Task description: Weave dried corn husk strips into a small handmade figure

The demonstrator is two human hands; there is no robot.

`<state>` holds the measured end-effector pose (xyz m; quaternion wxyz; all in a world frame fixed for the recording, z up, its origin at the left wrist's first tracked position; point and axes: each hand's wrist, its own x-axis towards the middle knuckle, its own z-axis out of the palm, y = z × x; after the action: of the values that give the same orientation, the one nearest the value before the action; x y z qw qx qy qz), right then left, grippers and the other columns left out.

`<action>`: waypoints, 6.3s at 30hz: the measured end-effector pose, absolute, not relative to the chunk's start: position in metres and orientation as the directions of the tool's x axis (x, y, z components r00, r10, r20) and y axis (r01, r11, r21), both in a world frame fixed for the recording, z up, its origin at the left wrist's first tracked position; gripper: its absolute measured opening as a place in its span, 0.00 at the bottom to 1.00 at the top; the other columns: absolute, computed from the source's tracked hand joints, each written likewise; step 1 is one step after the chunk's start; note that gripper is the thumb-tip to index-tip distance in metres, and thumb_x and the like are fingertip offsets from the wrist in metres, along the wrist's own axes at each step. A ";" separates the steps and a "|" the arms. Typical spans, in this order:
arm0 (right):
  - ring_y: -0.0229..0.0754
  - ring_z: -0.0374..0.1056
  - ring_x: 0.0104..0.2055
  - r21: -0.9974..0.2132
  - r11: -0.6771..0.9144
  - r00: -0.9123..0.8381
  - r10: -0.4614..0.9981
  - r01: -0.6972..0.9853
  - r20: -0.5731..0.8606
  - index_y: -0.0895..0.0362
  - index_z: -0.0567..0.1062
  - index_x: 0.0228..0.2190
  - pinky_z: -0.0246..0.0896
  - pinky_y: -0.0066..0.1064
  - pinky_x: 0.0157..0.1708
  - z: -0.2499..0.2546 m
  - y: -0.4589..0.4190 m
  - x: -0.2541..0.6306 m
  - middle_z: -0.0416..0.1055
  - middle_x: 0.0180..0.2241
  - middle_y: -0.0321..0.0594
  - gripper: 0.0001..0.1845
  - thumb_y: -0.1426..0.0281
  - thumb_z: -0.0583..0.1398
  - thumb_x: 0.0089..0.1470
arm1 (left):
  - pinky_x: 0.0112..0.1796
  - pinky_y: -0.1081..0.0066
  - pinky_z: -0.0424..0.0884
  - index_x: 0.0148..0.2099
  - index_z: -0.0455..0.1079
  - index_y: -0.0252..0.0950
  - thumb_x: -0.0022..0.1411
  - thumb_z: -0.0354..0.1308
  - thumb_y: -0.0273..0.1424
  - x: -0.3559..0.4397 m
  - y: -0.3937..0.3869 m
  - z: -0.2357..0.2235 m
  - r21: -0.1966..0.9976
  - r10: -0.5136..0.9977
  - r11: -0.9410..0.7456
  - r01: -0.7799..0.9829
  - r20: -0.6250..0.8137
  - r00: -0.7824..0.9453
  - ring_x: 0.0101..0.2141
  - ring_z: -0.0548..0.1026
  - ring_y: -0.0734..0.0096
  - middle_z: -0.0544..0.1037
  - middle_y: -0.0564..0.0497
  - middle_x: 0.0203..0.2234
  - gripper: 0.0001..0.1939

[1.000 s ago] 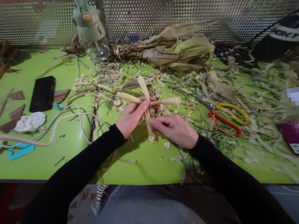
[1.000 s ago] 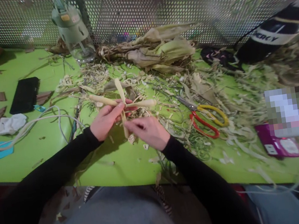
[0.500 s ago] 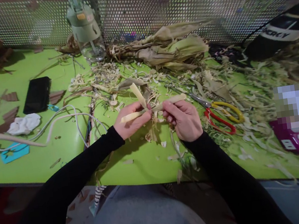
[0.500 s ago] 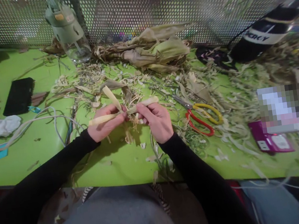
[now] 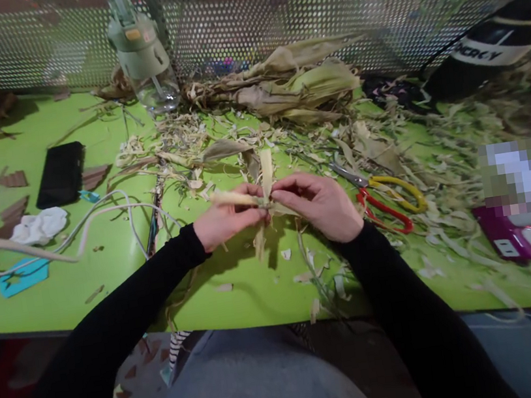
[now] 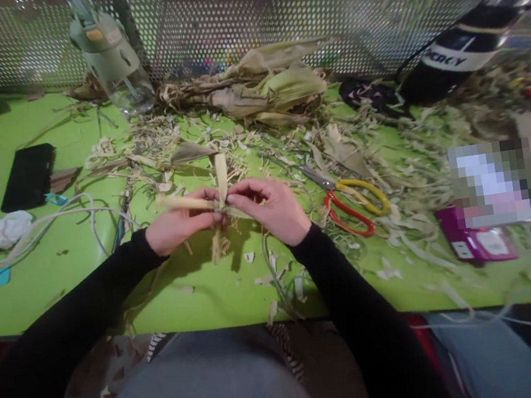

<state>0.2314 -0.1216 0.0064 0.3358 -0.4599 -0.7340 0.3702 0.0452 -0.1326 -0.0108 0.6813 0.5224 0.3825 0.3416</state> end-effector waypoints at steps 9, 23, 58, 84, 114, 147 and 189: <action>0.37 0.63 0.27 -0.877 0.262 -0.250 0.953 0.403 0.170 0.56 0.72 0.26 0.58 0.30 0.28 0.002 -0.123 0.226 0.69 0.25 0.35 0.12 0.59 0.62 0.50 | 0.28 0.75 0.66 0.40 0.68 0.30 0.56 0.58 0.31 0.051 -0.133 -0.014 0.976 0.876 0.216 0.013 -0.199 0.439 0.23 0.67 0.80 0.72 0.53 0.24 0.10; 0.36 0.64 0.30 -0.981 0.094 -0.152 0.986 0.170 0.068 0.54 0.73 0.36 0.62 0.29 0.31 -0.011 -0.121 0.225 0.69 0.31 0.34 0.14 0.59 0.62 0.50 | 0.29 0.78 0.64 0.36 0.68 0.31 0.54 0.54 0.22 0.059 -0.139 -0.011 0.964 0.896 0.267 -0.019 -0.241 0.373 0.25 0.67 0.80 0.73 0.53 0.24 0.06; 0.35 0.62 0.25 -0.691 0.381 -0.466 0.882 0.614 0.073 0.58 0.73 0.28 0.53 0.26 0.25 0.012 -0.128 0.233 0.69 0.24 0.36 0.22 0.56 0.50 0.61 | 0.33 0.72 0.71 0.40 0.71 0.30 0.56 0.58 0.33 0.056 -0.136 -0.014 0.819 0.913 0.374 -0.434 -0.243 0.327 0.27 0.74 0.74 0.76 0.49 0.24 0.12; 0.34 0.53 0.20 -0.463 0.603 -0.510 0.797 0.650 0.322 0.55 0.61 0.21 0.48 0.28 0.23 -0.007 -0.151 0.207 0.60 0.19 0.34 0.18 0.66 0.48 0.62 | 0.44 0.65 0.71 0.39 0.72 0.32 0.45 0.68 0.34 0.052 -0.134 -0.011 0.869 0.954 0.268 -0.417 -0.179 0.242 0.36 0.77 0.69 0.80 0.50 0.32 0.18; 0.40 0.69 0.37 -0.904 0.412 -0.111 0.909 0.114 0.401 0.51 0.72 0.39 0.69 0.35 0.36 -0.023 -0.143 0.209 0.71 0.37 0.37 0.14 0.64 0.65 0.48 | 0.36 0.71 0.69 0.31 0.70 0.34 0.51 0.65 0.31 0.049 -0.143 -0.003 0.964 0.968 -0.198 -0.179 0.221 0.116 0.32 0.73 0.73 0.75 0.52 0.28 0.07; 0.40 0.72 0.36 -0.975 0.219 -0.181 0.962 0.048 0.207 0.54 0.75 0.37 0.71 0.33 0.38 -0.008 -0.137 0.221 0.75 0.36 0.38 0.15 0.61 0.65 0.47 | 0.40 0.67 0.72 0.49 0.67 0.35 0.55 0.60 0.29 0.039 -0.144 0.007 0.966 0.948 -0.054 -0.252 0.130 0.292 0.37 0.76 0.68 0.77 0.47 0.38 0.18; 0.36 0.68 0.31 -0.999 0.041 -0.330 0.943 -0.033 0.050 0.53 0.70 0.43 0.66 0.29 0.32 -0.006 -0.144 0.217 0.71 0.31 0.35 0.16 0.64 0.63 0.51 | 0.23 0.75 0.60 0.44 0.67 0.35 0.68 0.39 0.35 0.037 -0.149 0.000 0.228 0.783 -0.581 0.781 0.418 0.460 0.25 0.71 0.74 0.77 0.48 0.30 0.17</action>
<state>0.2170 -0.1435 -0.0061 0.4268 -0.3908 -0.5817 0.5716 0.0370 -0.1495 0.0004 0.0019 0.8545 0.4576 0.2458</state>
